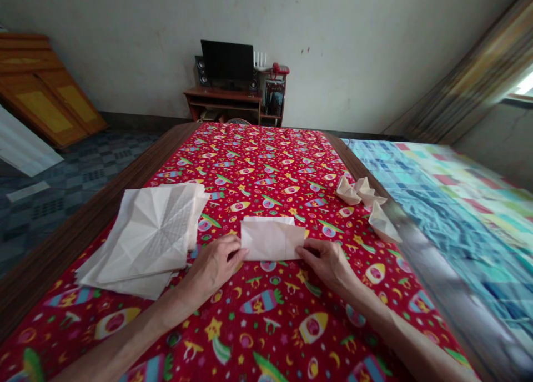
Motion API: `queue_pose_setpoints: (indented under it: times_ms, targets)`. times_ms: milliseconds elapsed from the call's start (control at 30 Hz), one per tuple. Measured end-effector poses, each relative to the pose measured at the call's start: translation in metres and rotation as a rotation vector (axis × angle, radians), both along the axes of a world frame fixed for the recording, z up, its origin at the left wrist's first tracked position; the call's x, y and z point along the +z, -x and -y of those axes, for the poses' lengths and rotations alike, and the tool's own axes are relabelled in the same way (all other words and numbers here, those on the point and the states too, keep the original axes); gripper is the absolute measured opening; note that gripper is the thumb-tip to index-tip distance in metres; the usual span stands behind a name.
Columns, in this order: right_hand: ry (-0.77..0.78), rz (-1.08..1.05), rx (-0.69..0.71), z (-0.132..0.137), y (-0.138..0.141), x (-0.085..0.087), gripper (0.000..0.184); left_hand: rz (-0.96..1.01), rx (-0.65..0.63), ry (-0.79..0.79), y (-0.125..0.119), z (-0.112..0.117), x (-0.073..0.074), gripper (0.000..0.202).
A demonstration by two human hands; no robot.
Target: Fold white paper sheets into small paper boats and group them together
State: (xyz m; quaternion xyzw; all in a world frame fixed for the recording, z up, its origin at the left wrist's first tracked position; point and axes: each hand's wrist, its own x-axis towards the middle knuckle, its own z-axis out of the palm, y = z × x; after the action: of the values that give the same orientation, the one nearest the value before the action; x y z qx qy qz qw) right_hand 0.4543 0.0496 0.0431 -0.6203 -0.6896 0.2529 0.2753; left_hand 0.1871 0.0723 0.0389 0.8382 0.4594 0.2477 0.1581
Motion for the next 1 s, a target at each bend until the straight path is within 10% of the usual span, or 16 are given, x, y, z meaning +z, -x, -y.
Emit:
queue_pose_setpoints:
  times_ms: [833,1000]
  targets:
    - [-0.028,0.334,-0.016,-0.018,0.013,0.011,0.03,-0.314,0.204,-0.06,-0.014,-0.011,0.008,0.012]
    - [-0.033,0.307,-0.011,-0.018,0.013,0.011,0.03,-0.147,-0.089,-0.323,-0.027,-0.009,0.015,0.042]
